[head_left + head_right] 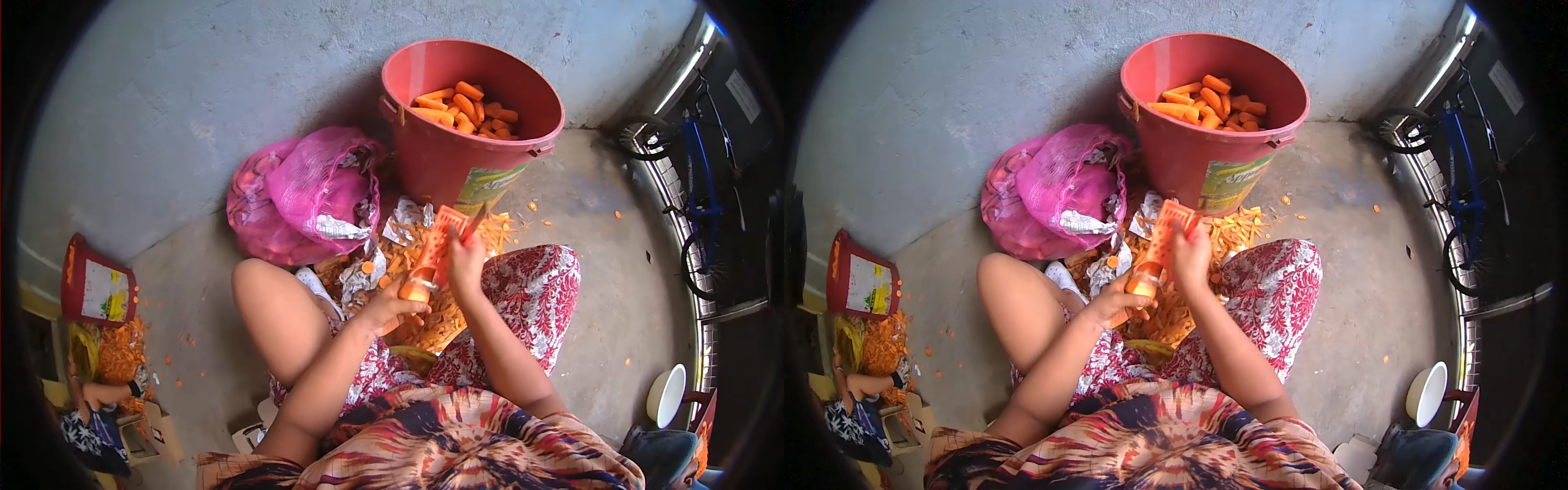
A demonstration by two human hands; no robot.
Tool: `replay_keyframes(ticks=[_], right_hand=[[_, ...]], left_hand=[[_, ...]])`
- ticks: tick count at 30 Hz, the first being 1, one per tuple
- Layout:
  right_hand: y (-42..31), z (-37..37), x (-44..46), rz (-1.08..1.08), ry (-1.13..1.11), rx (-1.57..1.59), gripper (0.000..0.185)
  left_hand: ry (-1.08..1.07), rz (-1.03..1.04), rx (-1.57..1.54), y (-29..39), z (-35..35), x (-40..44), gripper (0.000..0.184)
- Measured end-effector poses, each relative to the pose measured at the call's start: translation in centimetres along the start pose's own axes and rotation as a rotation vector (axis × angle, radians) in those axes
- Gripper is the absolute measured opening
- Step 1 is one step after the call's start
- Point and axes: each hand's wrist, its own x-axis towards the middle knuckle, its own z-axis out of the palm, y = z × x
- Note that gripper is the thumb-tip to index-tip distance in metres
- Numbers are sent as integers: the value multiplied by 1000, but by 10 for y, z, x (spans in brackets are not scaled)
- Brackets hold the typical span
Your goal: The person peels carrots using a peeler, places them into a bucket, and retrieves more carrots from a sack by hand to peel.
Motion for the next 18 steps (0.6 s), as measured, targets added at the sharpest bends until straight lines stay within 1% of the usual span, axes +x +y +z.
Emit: replay_keyframes(ticks=[1, 2, 4, 7, 8, 10, 13, 14, 16, 18], right_hand=[[1, 4, -6, -128, 3, -213, 8], [-1, 4, -15, -154, 19, -373, 9], [-4, 4, -18, -165, 29, -504, 9], [-2, 4, -14, -305, 94, -521, 8], [-2, 0, -1, -318, 192, -552, 9], [-2, -18, 39, -347, 380, -614, 16], [2, -39, 66, -263, 524, -553, 13], [9, -38, 64, -225, 424, -516, 12], [22, -29, 45, -150, 219, -451, 9], [-9, 5, 0, -392, 100, -397, 9]], left_hand=[[19, 35, 53, -1, 2, -1, 55], [-2, 49, 69, -3, 1, -1, 55], [-43, 74, 102, -5, -2, -1, 53], [-40, 50, 31, -6, -5, -2, 53], [-42, 46, 63, -4, -4, -3, 53], [-43, 45, 121, -1, 0, -9, 53], [-45, 71, 113, -1, 1, -14, 54], [-42, 77, 115, 1, 1, -14, 54], [-34, 23, 90, 2, -7, -8, 56], [-48, -7, 97, -1, -13, -3, 56]])
